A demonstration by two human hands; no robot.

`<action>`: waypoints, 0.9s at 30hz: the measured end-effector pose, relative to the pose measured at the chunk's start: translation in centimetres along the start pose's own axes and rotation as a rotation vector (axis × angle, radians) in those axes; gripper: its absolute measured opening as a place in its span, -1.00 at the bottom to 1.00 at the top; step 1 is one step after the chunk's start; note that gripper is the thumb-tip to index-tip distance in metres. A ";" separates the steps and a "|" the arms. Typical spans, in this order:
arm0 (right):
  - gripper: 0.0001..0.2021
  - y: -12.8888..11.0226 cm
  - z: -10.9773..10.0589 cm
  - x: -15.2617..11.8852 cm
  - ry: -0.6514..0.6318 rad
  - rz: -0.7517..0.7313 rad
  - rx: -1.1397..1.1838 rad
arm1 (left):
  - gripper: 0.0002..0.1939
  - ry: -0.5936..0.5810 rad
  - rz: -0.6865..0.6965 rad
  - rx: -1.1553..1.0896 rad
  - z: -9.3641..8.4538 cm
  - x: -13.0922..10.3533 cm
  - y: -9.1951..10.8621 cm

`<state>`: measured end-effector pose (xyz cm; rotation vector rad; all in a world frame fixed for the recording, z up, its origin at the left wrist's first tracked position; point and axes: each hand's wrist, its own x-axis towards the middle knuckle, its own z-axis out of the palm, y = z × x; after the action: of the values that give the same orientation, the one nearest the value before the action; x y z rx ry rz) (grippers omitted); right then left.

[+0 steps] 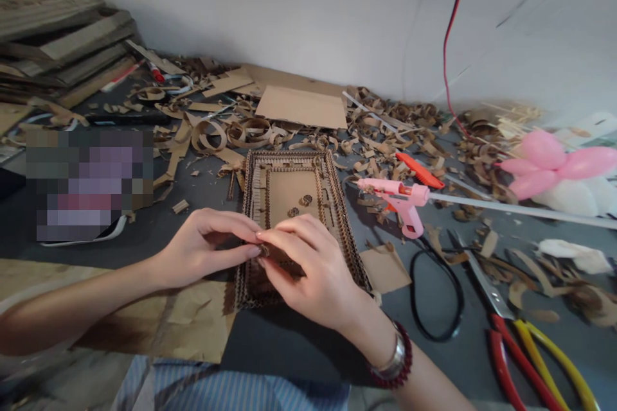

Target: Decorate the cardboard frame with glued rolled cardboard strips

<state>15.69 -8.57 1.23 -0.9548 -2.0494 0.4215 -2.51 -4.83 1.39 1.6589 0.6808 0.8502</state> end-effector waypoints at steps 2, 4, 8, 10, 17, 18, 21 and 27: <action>-0.67 0.2 -0.1 -0.1 0.002 -0.034 -0.017 | -0.94 0.007 -0.033 -0.053 0.0 -0.1 -0.1; -0.64 0.4 0.0 -0.2 0.009 -0.061 -0.031 | -0.94 0.022 -0.077 -0.102 0.0 -0.1 -0.1; -0.67 0.5 0.2 -0.2 0.049 -0.070 -0.044 | -0.92 0.065 -0.180 -0.197 0.1 -0.1 -0.1; -0.71 0.4 0.3 -0.1 0.081 -0.053 -0.046 | -0.91 0.073 -0.190 -0.241 0.1 0.0 -0.1; -0.86 0.0 0.4 0.0 0.146 0.034 0.002 | -0.92 -0.005 -0.129 -0.242 0.1 -0.1 -0.2; -0.87 0.0 0.5 0.0 0.154 0.059 0.005 | -0.90 -0.020 -0.118 -0.216 0.1 -0.2 -0.2; -0.89 -0.1 0.7 -0.3 0.164 0.180 0.015 | -0.83 -0.053 -0.047 -0.110 0.0 -0.3 -0.2; -0.88 -0.4 1.1 -0.4 0.078 0.496 0.253 | -0.79 -0.039 0.233 0.272 0.1 -0.2 -0.4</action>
<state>14.81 -9.10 0.57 -1.2936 -1.6268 0.8679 -2.55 -4.94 0.94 2.0243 0.6038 0.9171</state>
